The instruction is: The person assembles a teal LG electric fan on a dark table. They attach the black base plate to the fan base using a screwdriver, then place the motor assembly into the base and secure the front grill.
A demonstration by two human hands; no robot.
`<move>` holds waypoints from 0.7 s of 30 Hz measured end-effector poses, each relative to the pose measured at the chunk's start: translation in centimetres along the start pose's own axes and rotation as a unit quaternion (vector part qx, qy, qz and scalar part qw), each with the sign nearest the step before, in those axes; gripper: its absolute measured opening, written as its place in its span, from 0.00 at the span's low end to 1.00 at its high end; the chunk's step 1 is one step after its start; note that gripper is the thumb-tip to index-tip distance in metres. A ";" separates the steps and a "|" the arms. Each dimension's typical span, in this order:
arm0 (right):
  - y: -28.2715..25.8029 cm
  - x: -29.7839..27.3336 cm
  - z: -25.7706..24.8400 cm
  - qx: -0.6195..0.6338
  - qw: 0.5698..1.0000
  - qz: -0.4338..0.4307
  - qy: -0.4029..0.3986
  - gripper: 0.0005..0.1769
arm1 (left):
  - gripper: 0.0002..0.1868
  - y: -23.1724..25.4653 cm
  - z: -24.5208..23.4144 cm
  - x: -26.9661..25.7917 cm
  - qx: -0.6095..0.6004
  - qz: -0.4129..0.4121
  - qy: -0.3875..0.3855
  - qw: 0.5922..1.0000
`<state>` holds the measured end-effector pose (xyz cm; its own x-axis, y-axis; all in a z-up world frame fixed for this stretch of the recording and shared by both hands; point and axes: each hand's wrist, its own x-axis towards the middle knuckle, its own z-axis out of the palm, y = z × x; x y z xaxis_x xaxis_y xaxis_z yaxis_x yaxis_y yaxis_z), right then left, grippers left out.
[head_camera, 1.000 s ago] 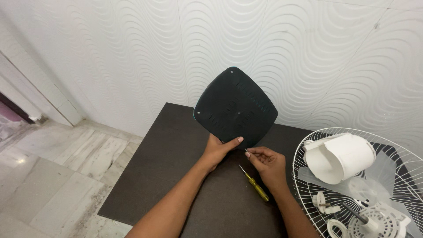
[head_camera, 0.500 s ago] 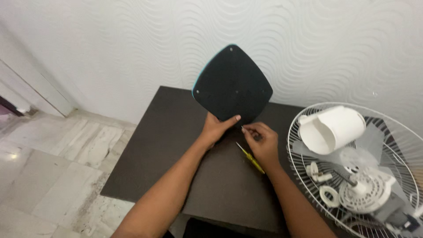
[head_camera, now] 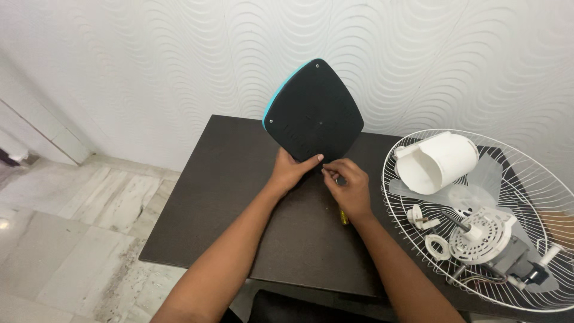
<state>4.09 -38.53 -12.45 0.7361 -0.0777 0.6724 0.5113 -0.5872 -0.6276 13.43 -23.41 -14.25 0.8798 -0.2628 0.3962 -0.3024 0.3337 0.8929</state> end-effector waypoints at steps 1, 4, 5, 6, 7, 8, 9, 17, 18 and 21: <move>0.2 -0.1 -0.1 0.004 1.000 0.004 0.000 0.08 | 0.32 -0.2 0.1 -0.1 0.012 0.001 0.002 1.000; 0.4 0.0 -0.1 0.006 1.000 0.015 -0.002 0.08 | 0.33 -0.2 -0.1 0.2 0.040 0.009 0.011 0.999; 0.5 0.1 -0.1 0.006 1.000 0.018 -0.002 0.08 | 0.35 -0.3 -0.1 0.3 0.043 0.012 0.014 0.999; 0.6 0.1 -0.1 0.008 1.000 0.021 -0.003 0.07 | 0.36 -0.3 -0.2 0.2 0.047 0.014 0.019 0.999; 0.6 0.1 -0.1 0.009 1.000 0.025 -0.004 0.07 | 0.35 -0.3 -0.3 0.1 0.042 0.006 0.016 0.999; 0.7 0.1 0.0 0.010 0.999 0.031 0.000 0.07 | 0.34 -0.3 -0.2 0.1 0.036 0.001 0.014 0.999; 0.7 0.1 0.0 0.012 0.999 0.036 0.004 0.06 | 0.34 -0.2 -0.2 0.1 0.030 -0.004 0.011 0.999; 0.3 0.3 0.0 -0.018 0.996 0.088 -0.002 0.07 | 0.33 0.3 -0.2 0.3 0.093 -0.034 0.002 0.995; 0.3 0.4 0.0 -0.025 0.996 0.091 -0.002 0.08 | 0.33 0.3 -0.1 0.3 0.115 -0.044 0.001 0.992; 0.3 0.4 0.1 -0.011 0.999 0.050 0.000 0.09 | 0.32 0.4 -0.1 0.3 0.054 -0.006 0.001 0.999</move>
<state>4.62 -38.64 -12.38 0.7831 -0.1370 0.6067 0.4248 -0.5946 -0.6826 13.58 -23.28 -13.84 0.8845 -0.2643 0.3844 -0.3290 0.2307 0.9157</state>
